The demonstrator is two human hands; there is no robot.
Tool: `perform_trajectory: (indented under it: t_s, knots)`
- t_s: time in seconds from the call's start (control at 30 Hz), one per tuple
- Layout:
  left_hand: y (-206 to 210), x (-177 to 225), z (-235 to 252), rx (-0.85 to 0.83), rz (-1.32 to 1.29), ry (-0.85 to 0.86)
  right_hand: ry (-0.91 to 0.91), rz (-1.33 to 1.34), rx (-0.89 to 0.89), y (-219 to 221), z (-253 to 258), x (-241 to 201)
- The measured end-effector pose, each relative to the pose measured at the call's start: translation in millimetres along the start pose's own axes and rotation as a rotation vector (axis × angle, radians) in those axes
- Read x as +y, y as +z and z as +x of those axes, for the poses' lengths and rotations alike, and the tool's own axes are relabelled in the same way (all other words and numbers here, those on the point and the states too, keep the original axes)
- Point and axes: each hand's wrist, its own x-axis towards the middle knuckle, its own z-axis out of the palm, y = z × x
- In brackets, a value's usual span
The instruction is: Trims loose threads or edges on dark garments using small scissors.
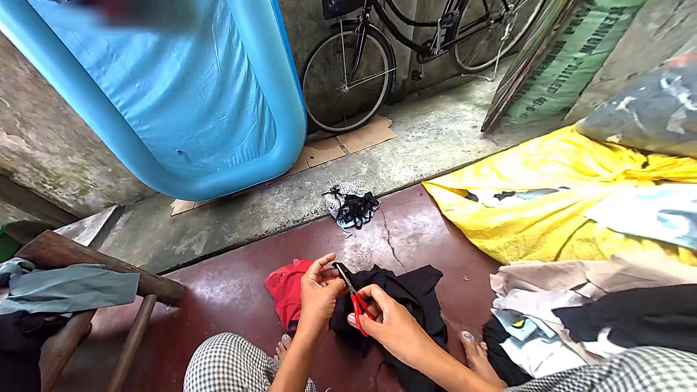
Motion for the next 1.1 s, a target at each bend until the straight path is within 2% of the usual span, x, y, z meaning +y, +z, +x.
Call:
perform_trajectory:
  t_s: [0.23, 0.43, 0.5, 0.63, 0.7, 0.8, 1.1]
  knots:
    - [-8, 5, 3, -0.070, 0.080, -0.049, -0.008, -0.023, -0.018, 1, -3, 0]
    - [-9, 9, 2, -0.034, 0.142, -0.044, -0.012, -0.010, -0.025, 2, -2, 2]
    - [-8, 9, 0, -0.033, 0.150, 0.004, 0.014, 0.134, -0.072, 2, -2, 0]
    - [-8, 10, 2, -0.084, 0.046, 0.090, 0.083, 0.660, -0.317, -7, -4, -15]
    - [-10, 13, 3, -0.118, -0.047, 0.113, 0.055, 0.748, -0.394, -11, -1, -16]
    - [-14, 17, 3, -0.166, -0.105, 0.161, 0.001, 0.712, -0.409, -16, 1, -20]
    - [-20, 20, 3, -0.215, -0.039, 0.231, -0.079, 0.612, -0.364, -16, 1, -18]
